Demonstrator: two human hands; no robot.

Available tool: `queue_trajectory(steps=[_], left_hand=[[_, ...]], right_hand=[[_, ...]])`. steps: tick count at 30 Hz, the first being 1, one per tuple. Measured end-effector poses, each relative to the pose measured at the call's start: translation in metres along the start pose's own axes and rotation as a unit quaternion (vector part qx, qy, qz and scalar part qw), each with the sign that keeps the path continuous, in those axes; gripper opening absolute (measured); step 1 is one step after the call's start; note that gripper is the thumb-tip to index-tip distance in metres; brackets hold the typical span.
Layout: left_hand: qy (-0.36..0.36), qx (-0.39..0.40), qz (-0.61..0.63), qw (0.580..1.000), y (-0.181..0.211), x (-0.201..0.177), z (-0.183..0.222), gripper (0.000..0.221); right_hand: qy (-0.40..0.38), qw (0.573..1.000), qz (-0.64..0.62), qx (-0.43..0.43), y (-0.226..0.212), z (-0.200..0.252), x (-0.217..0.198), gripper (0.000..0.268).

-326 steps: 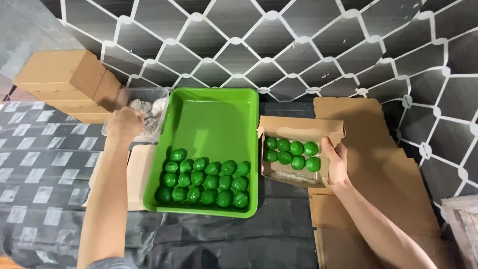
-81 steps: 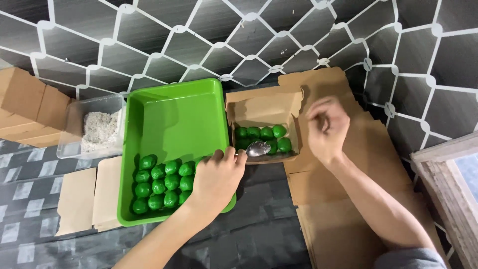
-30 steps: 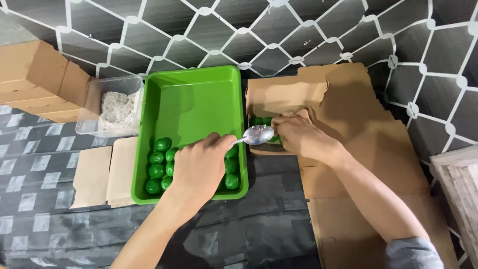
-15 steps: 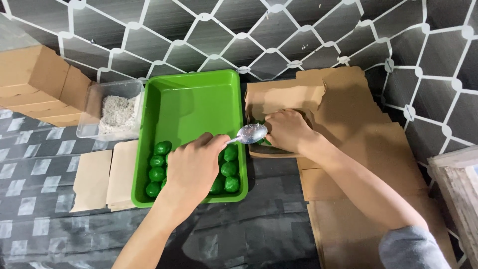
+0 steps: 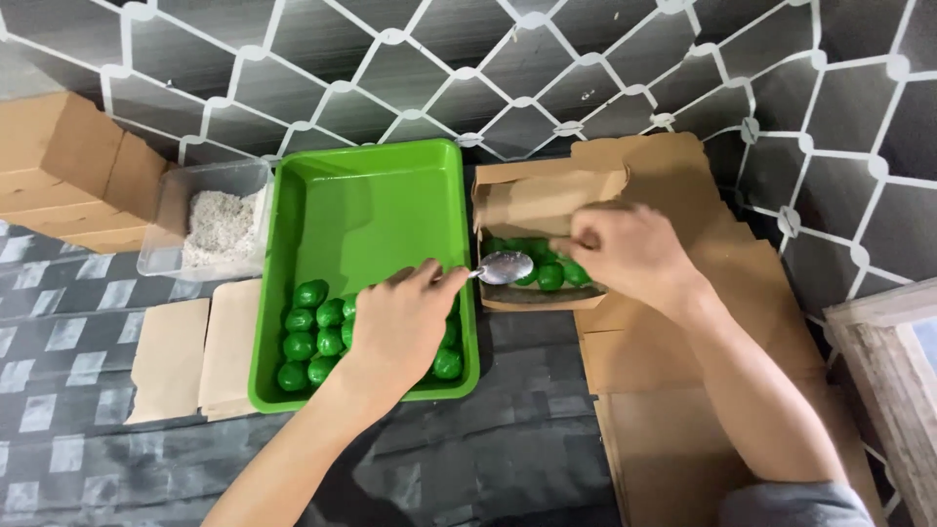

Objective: Folding cardboard boxes, filling them with green sweets and a spoonful of white powder, then closing the boxes.

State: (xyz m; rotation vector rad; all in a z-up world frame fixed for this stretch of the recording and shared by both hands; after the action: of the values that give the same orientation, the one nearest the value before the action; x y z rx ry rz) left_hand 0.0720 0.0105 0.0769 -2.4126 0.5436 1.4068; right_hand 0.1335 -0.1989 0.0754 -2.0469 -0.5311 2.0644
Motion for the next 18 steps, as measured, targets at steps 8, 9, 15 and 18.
queue_trajectory(steps=[8, 9, 15, 18], left_hand=[[0.008, 0.055, -0.015, 0.998, 0.019, 0.017, 0.004, 0.023], [0.008, 0.062, -0.027, 0.998, 0.019, 0.018, 0.005, 0.022], [-0.001, 0.092, -0.053, 0.994, 0.033, 0.013, 0.01, 0.021], [-0.011, 0.087, -0.055, 0.995, 0.035, 0.014, 0.012, 0.019]], right_hand=[[0.259, 0.915, -0.309, 0.013, 0.104, -0.007, 0.026, 0.051], [0.158, 0.908, -0.384, 0.053, 0.105, -0.02, 0.047, 0.066], [0.135, 0.932, -0.311, 0.13, 0.084, -0.032, 0.068, 0.057], [0.166, 0.92, -0.339, 0.102, 0.098, -0.039, 0.086, 0.058]])
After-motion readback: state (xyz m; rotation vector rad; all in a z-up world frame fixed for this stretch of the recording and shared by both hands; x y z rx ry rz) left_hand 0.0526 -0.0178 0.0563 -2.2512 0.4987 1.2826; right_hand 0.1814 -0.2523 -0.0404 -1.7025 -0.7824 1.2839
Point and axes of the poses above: each hand's wrist, its own z-axis away from the middle knuckle, its own x-axis out of the palm, y = z × x, the point moved 9 cm from there along -z, towards the middle knuckle, and after that the axes turned 5 degrees about y, right-handed, at the moved point
